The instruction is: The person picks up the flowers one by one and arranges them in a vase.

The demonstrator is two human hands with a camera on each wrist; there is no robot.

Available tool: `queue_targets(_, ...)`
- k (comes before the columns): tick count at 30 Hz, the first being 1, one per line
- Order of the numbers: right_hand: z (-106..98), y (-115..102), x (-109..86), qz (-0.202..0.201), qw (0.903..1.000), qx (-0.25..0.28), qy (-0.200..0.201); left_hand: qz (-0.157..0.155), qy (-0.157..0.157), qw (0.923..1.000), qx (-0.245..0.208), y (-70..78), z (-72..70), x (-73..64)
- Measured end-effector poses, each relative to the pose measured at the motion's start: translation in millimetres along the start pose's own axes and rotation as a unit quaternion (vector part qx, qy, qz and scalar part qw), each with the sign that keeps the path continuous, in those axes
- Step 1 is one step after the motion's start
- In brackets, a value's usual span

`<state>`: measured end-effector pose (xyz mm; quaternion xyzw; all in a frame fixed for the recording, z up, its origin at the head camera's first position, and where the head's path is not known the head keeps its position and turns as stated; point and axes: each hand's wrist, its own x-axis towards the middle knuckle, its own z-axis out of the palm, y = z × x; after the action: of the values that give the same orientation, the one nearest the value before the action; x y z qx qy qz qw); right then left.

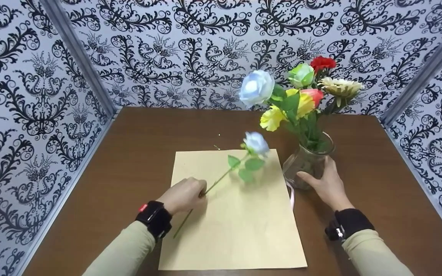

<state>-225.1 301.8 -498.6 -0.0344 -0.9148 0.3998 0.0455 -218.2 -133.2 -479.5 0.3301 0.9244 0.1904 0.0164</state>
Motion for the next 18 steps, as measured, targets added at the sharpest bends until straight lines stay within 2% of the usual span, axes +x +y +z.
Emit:
queue_targets(3,0,0,-0.5,0.005,1.0,-0.003,-0.001,0.029,-0.021,0.9993,0.012,-2.7,0.7,-6.3)
queue_targets(7,0,1,-0.3,-0.001,1.0,-0.005,0.006,0.045,-0.057,0.997,0.027,-4.5,1.9,-13.3)
queue_targets(13,0,0,0.5,0.004,0.9999,-0.009,0.006,0.042,-0.1,0.9925,0.056,-6.1,5.9,-19.3)
queue_targets(18,0,1,0.3,0.006,0.9999,-0.009,0.003,0.036,-0.107,0.9908,0.075,-7.4,8.4,-21.0)
